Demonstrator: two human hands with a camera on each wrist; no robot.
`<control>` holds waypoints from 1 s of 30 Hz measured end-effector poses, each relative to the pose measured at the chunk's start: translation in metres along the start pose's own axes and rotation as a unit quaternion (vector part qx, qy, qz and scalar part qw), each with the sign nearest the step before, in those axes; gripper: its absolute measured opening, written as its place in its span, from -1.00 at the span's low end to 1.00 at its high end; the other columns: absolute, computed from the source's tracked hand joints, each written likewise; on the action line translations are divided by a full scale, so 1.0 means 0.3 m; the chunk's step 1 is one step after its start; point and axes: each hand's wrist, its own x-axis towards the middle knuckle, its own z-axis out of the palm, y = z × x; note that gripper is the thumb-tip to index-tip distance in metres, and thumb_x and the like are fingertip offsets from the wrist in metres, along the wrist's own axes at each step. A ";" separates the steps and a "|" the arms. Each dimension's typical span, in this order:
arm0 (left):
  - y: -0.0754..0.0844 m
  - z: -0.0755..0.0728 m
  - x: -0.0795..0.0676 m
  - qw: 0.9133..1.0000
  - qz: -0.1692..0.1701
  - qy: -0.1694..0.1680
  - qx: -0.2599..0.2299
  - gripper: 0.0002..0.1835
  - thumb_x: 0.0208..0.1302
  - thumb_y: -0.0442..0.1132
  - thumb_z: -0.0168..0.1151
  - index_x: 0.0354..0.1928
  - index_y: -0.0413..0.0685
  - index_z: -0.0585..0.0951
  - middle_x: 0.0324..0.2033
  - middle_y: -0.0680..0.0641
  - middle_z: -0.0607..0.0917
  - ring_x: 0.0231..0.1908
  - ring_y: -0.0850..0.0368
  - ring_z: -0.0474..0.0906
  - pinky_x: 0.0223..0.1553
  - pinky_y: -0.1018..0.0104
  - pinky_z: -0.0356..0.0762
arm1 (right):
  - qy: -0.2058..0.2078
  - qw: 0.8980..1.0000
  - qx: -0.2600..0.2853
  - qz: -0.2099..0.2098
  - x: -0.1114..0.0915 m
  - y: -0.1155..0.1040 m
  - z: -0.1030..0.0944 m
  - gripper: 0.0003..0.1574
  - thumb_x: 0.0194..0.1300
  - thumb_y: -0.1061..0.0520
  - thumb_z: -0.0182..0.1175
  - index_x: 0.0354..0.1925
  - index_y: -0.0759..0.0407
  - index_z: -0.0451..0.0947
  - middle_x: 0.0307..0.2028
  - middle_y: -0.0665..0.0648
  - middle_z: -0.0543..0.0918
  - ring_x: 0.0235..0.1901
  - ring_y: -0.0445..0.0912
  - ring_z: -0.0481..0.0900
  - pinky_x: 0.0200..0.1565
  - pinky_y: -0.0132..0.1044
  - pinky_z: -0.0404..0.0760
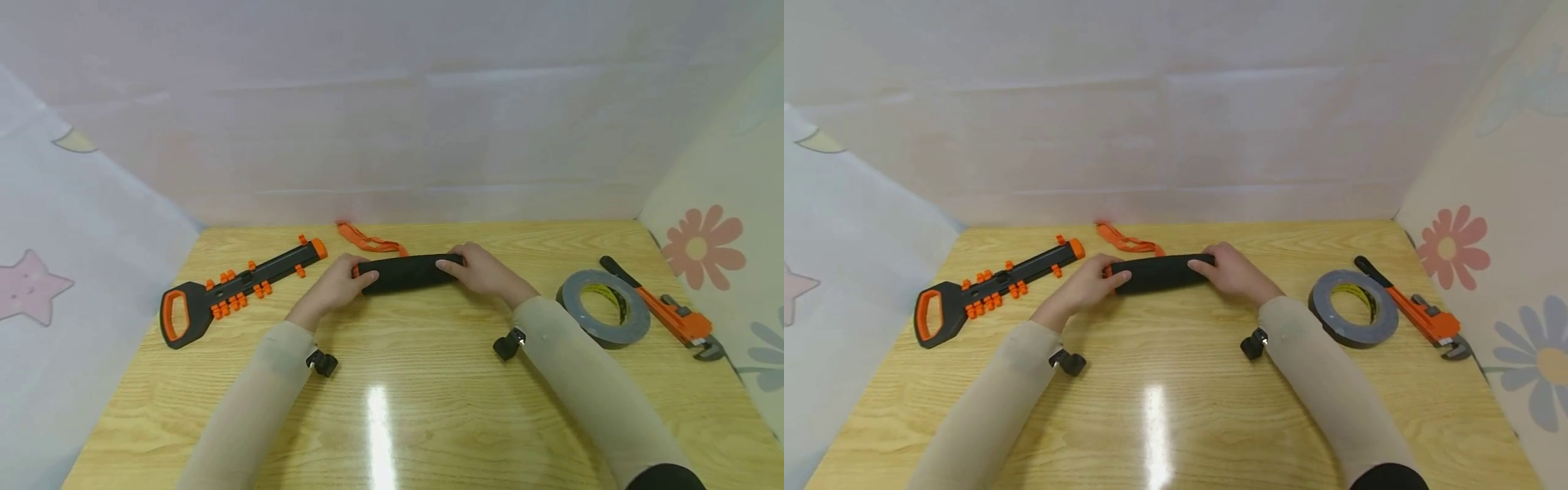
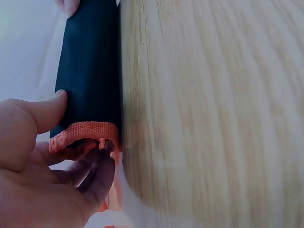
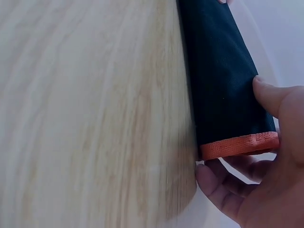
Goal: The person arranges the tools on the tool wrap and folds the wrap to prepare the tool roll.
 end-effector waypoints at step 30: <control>-0.036 0.000 0.021 0.993 0.087 0.012 0.074 -0.17 0.44 -0.09 0.49 0.65 0.00 0.35 0.60 -0.20 0.36 0.61 -0.25 0.27 0.59 -0.26 0.28 | 0.049 0.998 -0.004 -0.027 0.007 0.017 0.011 -0.23 0.50 -0.02 0.41 0.52 0.16 0.44 0.54 0.25 0.43 0.56 0.23 0.32 0.57 0.24 0.31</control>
